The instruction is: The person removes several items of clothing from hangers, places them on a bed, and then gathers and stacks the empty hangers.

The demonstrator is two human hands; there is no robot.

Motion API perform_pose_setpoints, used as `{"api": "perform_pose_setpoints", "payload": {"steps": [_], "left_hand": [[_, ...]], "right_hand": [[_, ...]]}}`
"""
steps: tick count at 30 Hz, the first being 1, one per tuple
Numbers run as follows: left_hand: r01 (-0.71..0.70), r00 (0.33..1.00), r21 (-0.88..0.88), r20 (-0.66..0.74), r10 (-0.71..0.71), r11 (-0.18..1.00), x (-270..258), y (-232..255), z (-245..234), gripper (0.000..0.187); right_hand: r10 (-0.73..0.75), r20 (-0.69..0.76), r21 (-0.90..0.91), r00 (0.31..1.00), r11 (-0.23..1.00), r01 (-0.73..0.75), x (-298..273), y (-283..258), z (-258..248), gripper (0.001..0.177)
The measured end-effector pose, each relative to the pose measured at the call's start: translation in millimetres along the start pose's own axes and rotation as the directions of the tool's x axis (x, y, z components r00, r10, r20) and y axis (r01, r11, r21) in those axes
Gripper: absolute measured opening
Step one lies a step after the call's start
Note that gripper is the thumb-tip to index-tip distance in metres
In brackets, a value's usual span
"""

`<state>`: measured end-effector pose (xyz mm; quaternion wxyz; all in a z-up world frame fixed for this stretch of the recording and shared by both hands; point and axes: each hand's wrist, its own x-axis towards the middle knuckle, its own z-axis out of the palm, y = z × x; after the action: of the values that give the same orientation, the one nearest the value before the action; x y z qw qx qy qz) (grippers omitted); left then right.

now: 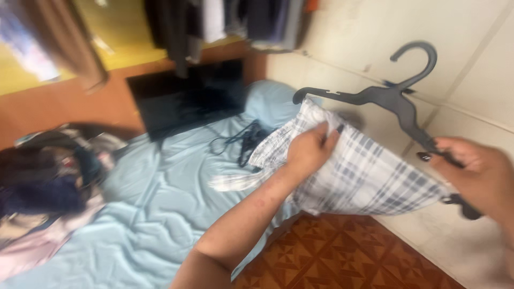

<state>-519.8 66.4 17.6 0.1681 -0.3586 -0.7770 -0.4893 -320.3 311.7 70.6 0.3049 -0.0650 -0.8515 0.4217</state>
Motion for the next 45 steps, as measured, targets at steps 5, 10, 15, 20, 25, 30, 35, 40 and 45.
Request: {"api": "perform_pose_setpoints", "payload": {"steps": [5, 10, 15, 20, 25, 30, 35, 40, 45], "left_hand": [[0.0, 0.946, -0.035, 0.324, 0.012, 0.999, -85.5, -19.7, -50.4, 0.031], [0.387, 0.919, -0.64, 0.33, -0.217, 0.664, -157.2, -62.4, -123.6, 0.022], [0.313, 0.786, -0.808, -0.075, -0.614, 0.5, -204.5, -102.4, -178.0, 0.029], [0.109, 0.517, -0.89, -0.33, -0.79, 0.443, -241.9, -67.4, -216.8, 0.033], [0.442, 0.668, -0.62, -0.255, -0.699, 0.649, -236.2, -62.4, -296.8, 0.035], [0.645, 0.752, 0.469, -0.247, -0.611, 0.604, -217.3, -193.8, -369.2, 0.039], [0.524, 0.838, 0.816, -0.442, -0.32, 0.245, -172.3, -288.5, -509.3, 0.042], [0.613, 0.758, 0.366, -0.523, -0.39, 0.7, -157.1, -319.1, -462.0, 0.079], [0.384, 0.918, 0.164, -0.176, -0.356, 0.909, -170.4, -329.8, -262.4, 0.07]], "right_hand": [[0.205, 0.225, -0.083, 0.952, 0.978, -0.191, 13.1, 67.7, 173.6, 0.027], [0.606, 0.38, -0.035, 0.698, 0.764, -0.644, 6.8, 183.9, 290.1, 0.029], [0.738, 0.387, -0.045, 0.553, 0.614, -0.788, 8.6, 287.0, 328.3, 0.035], [0.645, 0.488, 0.172, 0.589, 0.59, -0.789, -3.6, 344.1, 315.6, 0.034], [0.765, 0.535, -0.132, 0.359, 0.495, -0.859, -20.1, 346.9, 304.3, 0.027], [0.428, 0.837, -0.015, 0.341, 0.641, -0.767, -56.1, 271.6, 338.9, 0.037], [0.514, 0.77, -0.053, 0.379, 0.643, -0.764, -67.0, 189.0, 341.7, 0.035], [0.584, 0.758, 0.024, 0.291, 0.42, -0.907, -89.5, 142.7, 320.8, 0.033], [0.52, 0.692, 0.28, 0.501, 0.445, -0.85, -55.0, 147.4, 318.3, 0.028]]}}
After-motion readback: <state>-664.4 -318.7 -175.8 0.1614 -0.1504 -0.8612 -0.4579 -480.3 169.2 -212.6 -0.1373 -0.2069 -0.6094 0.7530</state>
